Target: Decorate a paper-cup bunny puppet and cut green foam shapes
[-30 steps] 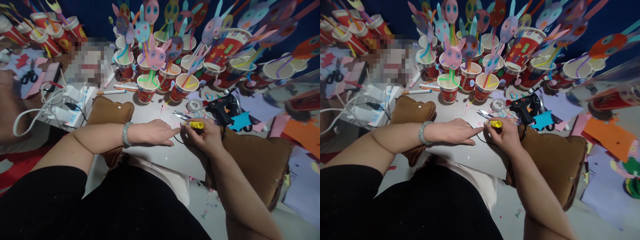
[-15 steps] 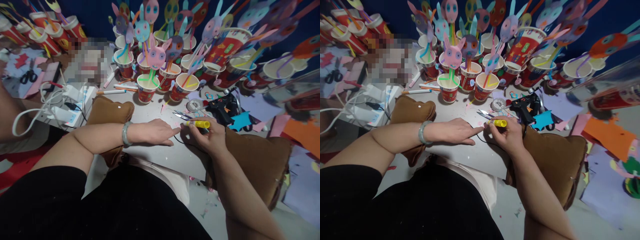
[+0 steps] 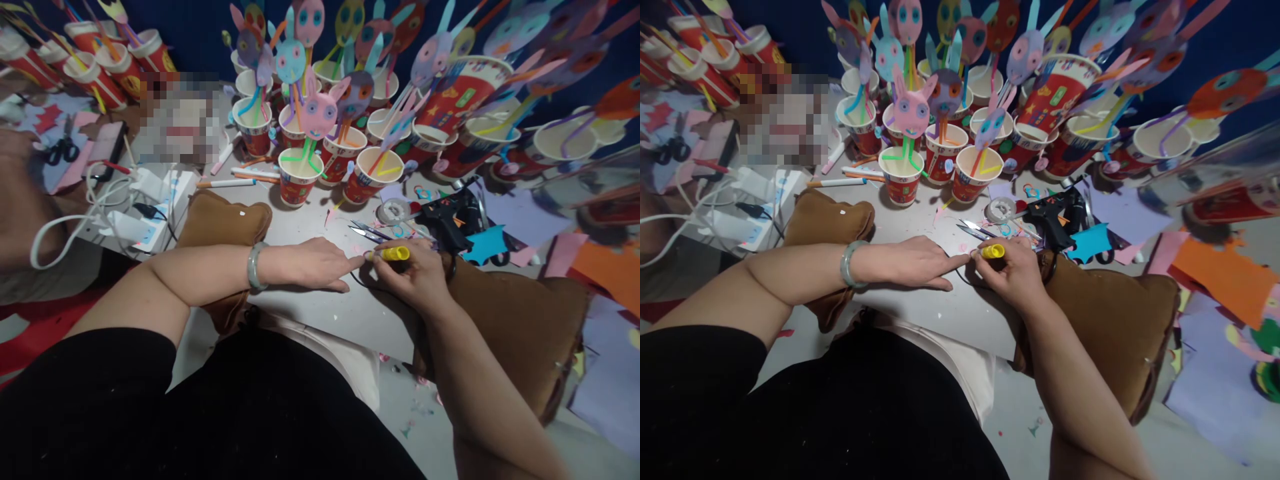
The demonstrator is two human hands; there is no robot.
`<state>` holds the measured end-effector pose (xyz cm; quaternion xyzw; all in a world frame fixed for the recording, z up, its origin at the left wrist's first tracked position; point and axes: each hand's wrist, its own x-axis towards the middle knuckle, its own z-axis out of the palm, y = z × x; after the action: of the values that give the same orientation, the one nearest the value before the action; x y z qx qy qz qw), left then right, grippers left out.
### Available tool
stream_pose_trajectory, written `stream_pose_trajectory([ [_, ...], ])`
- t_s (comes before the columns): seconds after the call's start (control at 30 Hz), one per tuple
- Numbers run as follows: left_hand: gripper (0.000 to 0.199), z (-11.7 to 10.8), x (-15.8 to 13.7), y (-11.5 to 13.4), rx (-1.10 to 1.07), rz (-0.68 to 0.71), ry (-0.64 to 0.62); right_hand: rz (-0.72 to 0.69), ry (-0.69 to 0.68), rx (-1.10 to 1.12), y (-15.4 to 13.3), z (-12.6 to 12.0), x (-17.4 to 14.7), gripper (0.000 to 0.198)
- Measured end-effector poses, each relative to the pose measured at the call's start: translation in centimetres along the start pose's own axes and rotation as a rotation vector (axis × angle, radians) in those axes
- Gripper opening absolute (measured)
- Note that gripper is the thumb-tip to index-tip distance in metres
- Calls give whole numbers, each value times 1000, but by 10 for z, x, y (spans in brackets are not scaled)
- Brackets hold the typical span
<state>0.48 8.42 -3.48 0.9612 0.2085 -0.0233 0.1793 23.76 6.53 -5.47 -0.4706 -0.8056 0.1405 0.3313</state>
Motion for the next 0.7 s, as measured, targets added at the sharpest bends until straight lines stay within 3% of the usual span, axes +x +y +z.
stream_pose_trajectory([
  [0.13, 58, 0, 1, 1, 36, -9, -6, 102, 98, 0, 0, 3, 0, 9],
  [0.27, 61, -6, 3, 6, 82, -45, -63, 232, 162, 142, -1, 6, 0, 11],
  [0.57, 49, -17, 3, 14, 130, -119, -60, 298, 150, 192, -3, 9, 1, 15],
  [0.7, 45, -20, 4, 17, 147, -160, -72, 262, 102, 167, -3, 10, 0, 14],
])
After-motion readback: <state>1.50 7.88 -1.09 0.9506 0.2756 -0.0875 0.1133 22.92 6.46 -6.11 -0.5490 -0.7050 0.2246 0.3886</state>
